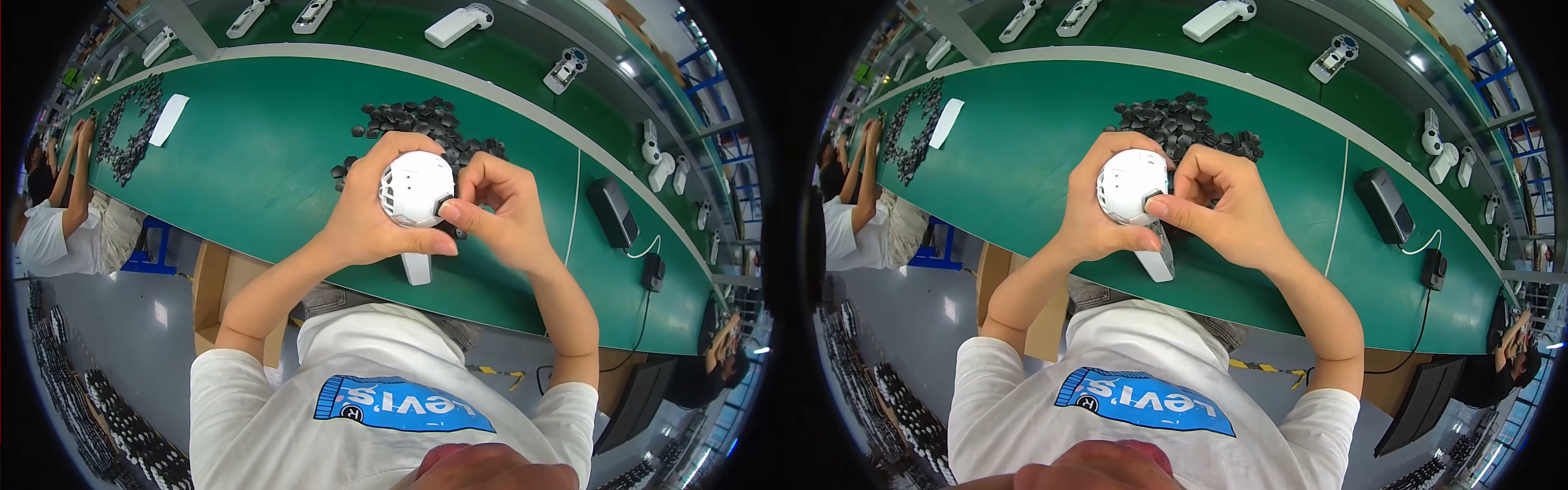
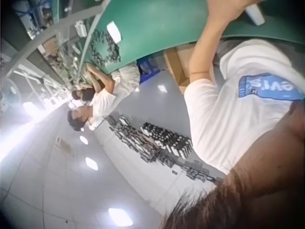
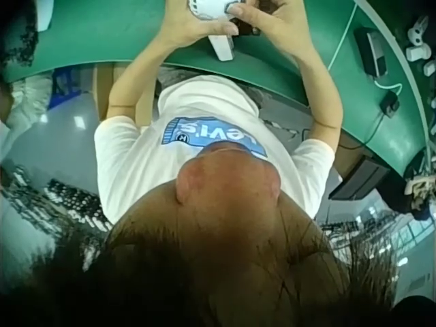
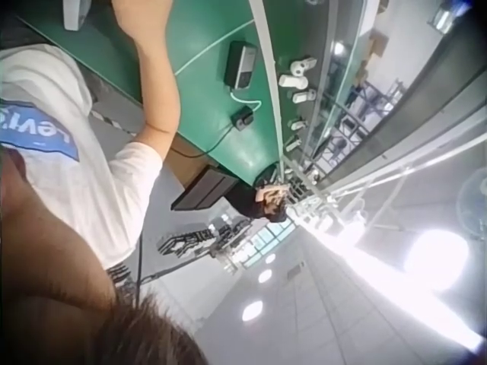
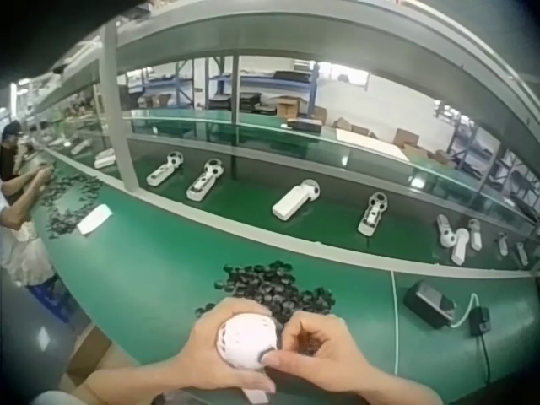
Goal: Assembling small plastic components into a white toy housing at a factory production line station.
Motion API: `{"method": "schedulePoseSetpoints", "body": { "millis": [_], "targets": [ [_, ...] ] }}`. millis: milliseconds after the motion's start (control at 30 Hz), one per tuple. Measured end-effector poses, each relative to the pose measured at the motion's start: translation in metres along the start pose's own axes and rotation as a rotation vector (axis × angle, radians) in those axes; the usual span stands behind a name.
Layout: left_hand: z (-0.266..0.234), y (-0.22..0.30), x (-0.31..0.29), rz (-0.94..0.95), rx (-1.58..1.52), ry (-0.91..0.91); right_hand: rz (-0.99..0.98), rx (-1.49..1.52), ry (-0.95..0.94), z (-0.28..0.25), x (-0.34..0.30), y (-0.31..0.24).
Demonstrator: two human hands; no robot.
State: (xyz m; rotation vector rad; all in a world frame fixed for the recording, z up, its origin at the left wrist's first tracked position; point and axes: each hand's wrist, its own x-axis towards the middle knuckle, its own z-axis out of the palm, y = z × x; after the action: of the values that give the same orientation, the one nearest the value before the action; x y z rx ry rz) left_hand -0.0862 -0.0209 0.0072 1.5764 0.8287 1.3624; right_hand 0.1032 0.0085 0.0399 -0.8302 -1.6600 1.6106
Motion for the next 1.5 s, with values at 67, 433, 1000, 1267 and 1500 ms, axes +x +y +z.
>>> {"method": "schedulePoseSetpoints", "body": {
  "millis": [67, 433, 1000, 1267, 1500],
  "targets": [
    [0.005, 0.003, 0.0, -0.029, -0.068, 0.034, -0.013, 0.042, 0.016, 0.003, 0.004, 0.002],
    [0.011, -0.002, 0.001, 0.032, -0.226, 0.192, -0.007, 0.156, -0.016, 0.007, 0.011, 0.007],
    [-0.037, -0.001, 0.042, -0.202, -0.366, 0.087, -0.172, -0.252, 0.139, -0.037, 0.016, 0.04],
    [-0.043, -0.068, 0.047, -0.224, -0.974, 0.215, -0.427, -0.977, -0.162, -0.049, -0.028, 0.061],
    [-0.036, -0.089, 0.052, 0.139, -1.173, -0.175, -0.457, -1.015, -0.15, -0.044, -0.026, 0.072]
  ]
}}
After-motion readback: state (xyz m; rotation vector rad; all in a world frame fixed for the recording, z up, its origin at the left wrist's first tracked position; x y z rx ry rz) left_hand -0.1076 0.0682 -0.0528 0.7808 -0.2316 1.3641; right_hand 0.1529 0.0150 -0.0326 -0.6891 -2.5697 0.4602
